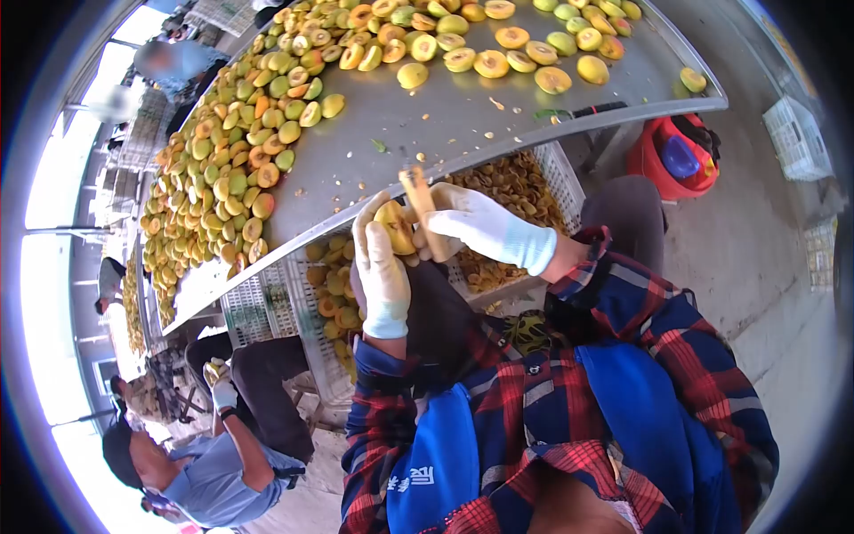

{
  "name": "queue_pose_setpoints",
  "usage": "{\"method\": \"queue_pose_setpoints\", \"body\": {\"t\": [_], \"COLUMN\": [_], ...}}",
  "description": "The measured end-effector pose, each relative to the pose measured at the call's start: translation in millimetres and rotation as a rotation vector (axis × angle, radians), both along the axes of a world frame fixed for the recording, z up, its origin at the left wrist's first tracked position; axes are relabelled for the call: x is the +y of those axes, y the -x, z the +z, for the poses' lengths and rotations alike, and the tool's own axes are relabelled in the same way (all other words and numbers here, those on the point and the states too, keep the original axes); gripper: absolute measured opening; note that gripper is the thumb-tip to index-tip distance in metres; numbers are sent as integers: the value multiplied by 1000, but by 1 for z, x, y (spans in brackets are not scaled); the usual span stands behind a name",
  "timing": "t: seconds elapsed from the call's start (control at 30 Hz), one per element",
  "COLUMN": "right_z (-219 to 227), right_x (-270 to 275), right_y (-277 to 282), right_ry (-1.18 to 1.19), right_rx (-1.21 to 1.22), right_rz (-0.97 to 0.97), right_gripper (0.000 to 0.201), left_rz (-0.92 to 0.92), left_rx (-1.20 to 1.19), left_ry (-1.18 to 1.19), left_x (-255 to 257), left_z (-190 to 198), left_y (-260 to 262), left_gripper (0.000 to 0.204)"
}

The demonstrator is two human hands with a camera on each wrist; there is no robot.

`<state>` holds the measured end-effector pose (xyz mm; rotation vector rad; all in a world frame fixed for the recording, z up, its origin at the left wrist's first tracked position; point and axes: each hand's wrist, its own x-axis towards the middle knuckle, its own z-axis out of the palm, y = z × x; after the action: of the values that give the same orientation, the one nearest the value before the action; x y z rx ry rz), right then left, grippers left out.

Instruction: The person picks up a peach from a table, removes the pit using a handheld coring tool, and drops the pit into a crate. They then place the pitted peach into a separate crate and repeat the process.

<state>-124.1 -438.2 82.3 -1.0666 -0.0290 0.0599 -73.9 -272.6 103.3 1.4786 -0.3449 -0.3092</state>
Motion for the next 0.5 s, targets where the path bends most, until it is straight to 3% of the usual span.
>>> {"method": "queue_pose_setpoints", "body": {"t": [0.03,0.1,0.13,0.2,0.37,0.43,0.5], "right_z": [-11,13,18,22,6,6,12], "right_x": [3,-1,-5,-9,-19,-25,-27], "right_y": [-4,2,4,8,6,9,11], "right_ry": [150,170,167,202,186,211,217], "right_rx": [-74,156,162,136,75,142,221], "right_rz": [-70,-15,-29,5,-65,-9,38], "right_gripper": [28,29,29,31,32,29,23], "left_rz": [-7,56,41,117,82,-3,78], "left_rx": [-118,-297,-293,-579,-564,-351,-377], "left_ry": [-37,-118,-118,-238,-369,-173,-90], "left_x": [-4,-17,-19,-21,-30,-30,-43], "left_z": [-7,-8,-13,-26,-31,-42,-48], "left_y": [1,8,6,2,7,4,3], "left_gripper": [54,54,54,54,63,59,61]}}
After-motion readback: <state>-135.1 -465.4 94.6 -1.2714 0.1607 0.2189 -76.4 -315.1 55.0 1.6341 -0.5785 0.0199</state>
